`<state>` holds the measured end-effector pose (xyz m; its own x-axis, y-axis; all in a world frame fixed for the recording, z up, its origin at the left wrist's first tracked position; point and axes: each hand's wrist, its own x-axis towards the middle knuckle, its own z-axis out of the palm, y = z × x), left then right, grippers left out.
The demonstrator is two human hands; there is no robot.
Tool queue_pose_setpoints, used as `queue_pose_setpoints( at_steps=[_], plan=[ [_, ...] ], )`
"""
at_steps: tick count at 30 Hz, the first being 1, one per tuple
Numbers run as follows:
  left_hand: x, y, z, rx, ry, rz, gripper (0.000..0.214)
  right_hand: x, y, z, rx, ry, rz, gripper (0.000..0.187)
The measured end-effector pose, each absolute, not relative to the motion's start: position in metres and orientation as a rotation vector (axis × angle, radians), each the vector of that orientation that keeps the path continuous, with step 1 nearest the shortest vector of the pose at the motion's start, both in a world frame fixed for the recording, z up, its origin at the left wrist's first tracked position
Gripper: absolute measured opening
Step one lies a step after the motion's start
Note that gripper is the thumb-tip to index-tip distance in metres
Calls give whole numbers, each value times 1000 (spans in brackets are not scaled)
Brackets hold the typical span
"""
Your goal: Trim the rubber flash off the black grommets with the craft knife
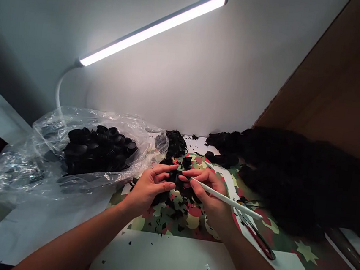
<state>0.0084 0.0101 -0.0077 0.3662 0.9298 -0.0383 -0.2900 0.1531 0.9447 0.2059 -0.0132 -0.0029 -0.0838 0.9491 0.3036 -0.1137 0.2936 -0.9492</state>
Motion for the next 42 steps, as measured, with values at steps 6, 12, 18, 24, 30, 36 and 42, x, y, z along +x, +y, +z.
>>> queue_pose_setpoints(
  at_steps=[6, 12, 18, 24, 30, 36, 42],
  plan=[
    [10, 7, -3, 1237, 838, 1143, 58, 208, -18, -2, -909, -1590, 912, 16],
    [12, 6, -5, 1303, 883, 1134, 33, 206, -21, 5, -980, -1756, 812, 13],
    [10, 6, -8, 1324, 920, 1127, 36, 204, -19, 4, -958, -1818, 675, 13],
    [14, -1, -5, 1286, 910, 1114, 48, 203, -12, -1, -1054, -1873, 156, 16],
    [15, -2, 0, 1164, 799, 1031, 46, 217, 2, 1, -1283, -1713, -231, 14],
    [15, 5, -5, 941, 666, 897, 38, 219, -1, 5, -1241, -1625, 124, 12],
    [16, 9, -10, 949, 702, 1027, 31, 208, -6, -2, -1017, -1324, 1056, 27]
  ],
)
